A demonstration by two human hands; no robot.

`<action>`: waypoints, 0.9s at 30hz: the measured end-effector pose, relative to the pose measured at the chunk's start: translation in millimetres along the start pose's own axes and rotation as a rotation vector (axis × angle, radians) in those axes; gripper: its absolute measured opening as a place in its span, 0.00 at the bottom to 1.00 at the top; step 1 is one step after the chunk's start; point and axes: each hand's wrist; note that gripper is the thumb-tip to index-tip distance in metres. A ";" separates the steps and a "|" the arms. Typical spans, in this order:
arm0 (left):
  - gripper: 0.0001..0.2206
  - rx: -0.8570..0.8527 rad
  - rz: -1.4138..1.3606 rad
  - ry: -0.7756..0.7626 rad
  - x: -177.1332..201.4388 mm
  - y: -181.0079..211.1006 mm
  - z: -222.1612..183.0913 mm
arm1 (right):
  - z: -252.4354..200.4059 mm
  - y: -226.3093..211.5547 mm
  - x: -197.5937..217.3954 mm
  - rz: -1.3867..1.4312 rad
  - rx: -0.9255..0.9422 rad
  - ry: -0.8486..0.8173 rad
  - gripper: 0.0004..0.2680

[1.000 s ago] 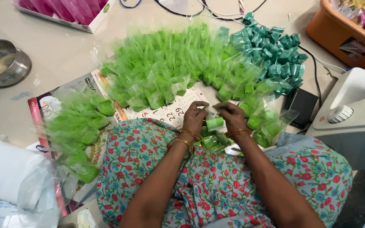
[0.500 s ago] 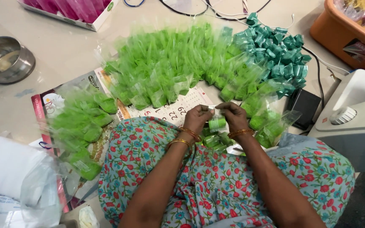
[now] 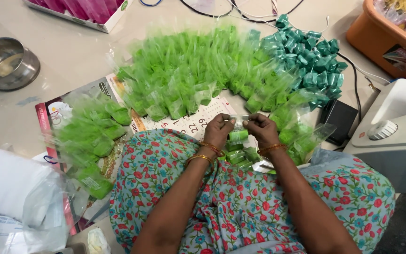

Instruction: The person measures green powder and packages it into small plastic bags.

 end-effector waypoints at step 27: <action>0.08 0.100 -0.121 -0.101 10.4 -31.4 11.8 | -12.1 -14.0 1.8 -0.257 0.378 -0.172 0.05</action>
Point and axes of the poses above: each hand's wrist, its own z-axis towards the middle knuckle, its own x-axis out of the back of the hand, y = z × x, and after that the axes turned 2 degrees about -z, right-handed
